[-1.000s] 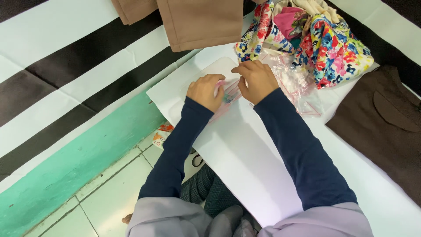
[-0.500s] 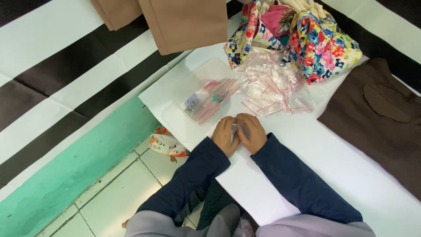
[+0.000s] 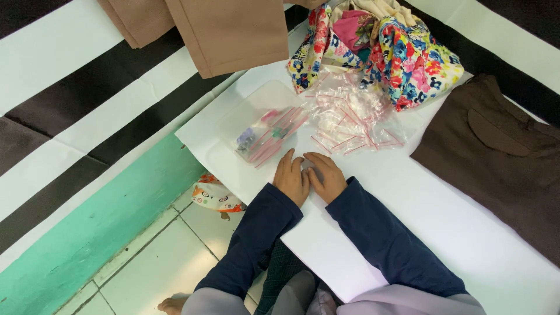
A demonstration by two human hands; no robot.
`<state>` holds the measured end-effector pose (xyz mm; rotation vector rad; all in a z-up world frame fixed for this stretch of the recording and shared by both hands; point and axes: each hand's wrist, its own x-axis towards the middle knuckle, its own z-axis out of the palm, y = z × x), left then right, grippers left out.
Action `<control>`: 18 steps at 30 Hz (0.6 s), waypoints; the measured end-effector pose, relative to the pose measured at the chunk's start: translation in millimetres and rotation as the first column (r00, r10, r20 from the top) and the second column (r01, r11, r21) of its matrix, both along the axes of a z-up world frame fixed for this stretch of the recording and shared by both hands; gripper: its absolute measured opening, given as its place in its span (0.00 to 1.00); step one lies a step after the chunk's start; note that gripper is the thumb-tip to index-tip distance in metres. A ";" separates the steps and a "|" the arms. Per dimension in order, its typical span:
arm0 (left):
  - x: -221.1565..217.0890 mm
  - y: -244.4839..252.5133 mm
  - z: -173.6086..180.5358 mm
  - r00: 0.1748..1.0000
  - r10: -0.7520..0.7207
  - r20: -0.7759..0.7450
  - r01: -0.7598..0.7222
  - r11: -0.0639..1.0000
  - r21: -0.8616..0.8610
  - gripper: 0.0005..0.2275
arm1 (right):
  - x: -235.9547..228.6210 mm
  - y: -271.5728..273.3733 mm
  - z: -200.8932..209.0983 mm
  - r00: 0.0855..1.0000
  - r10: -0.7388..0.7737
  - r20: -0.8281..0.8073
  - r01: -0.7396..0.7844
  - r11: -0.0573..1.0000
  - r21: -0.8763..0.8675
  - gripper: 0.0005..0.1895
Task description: Sorting buttons from a mixed container, lining them up on a table, and placing them into a small plastic bag
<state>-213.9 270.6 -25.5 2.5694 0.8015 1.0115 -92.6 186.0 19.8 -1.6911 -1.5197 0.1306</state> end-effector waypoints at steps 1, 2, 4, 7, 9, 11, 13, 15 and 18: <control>0.4 0.2 -2.0 1.000 -0.002 0.000 0.002 1.000 0.001 0.12 | -0.3 -0.8 -1.4 1.000 -0.002 0.000 0.002 1.000 0.001 0.17; 1.2 0.2 -3.9 1.000 0.000 -0.004 0.000 1.000 0.007 0.13 | -0.2 -1.8 -2.8 1.000 -0.005 0.002 0.005 1.000 -0.003 0.17; 2.1 -0.5 -6.2 1.000 -0.002 -0.007 0.002 1.000 0.015 0.13 | 0.4 -4.1 -5.1 1.000 -0.012 0.003 0.012 1.000 -0.007 0.17; 4.7 -3.5 -9.6 0.999 -0.012 -0.037 0.013 1.000 0.027 0.14 | 2.6 -7.7 -7.6 1.000 -0.001 -0.018 0.000 1.000 -0.032 0.19; 10.1 -7.7 -14.7 0.998 -0.042 -0.056 0.045 0.998 0.046 0.12 | 4.9 -11.1 -9.2 0.999 0.004 -0.045 -0.006 0.999 -0.042 0.20; 17.7 -9.7 -23.7 0.994 -0.071 -0.083 0.077 0.994 0.074 0.12 | 9.1 -16.5 -12.3 0.999 -0.012 -0.048 0.010 0.999 -0.051 0.20; 28.8 -14.3 -32.7 0.988 -0.105 -0.111 0.116 0.988 0.102 0.13 | 14.8 -26.1 -14.5 0.998 -0.036 -0.052 0.033 0.998 -0.059 0.20; 40.7 -20.1 -41.5 0.978 -0.149 -0.146 0.164 0.982 0.093 0.13 | 20.1 -38.1 -15.7 0.994 -0.066 -0.091 0.061 0.996 -0.064 0.21; 62.8 -34.9 -50.2 0.954 -0.255 -0.160 0.263 0.964 0.028 0.14 | 32.5 -60.9 -16.3 0.989 -0.117 -0.092 0.114 0.993 -0.035 0.21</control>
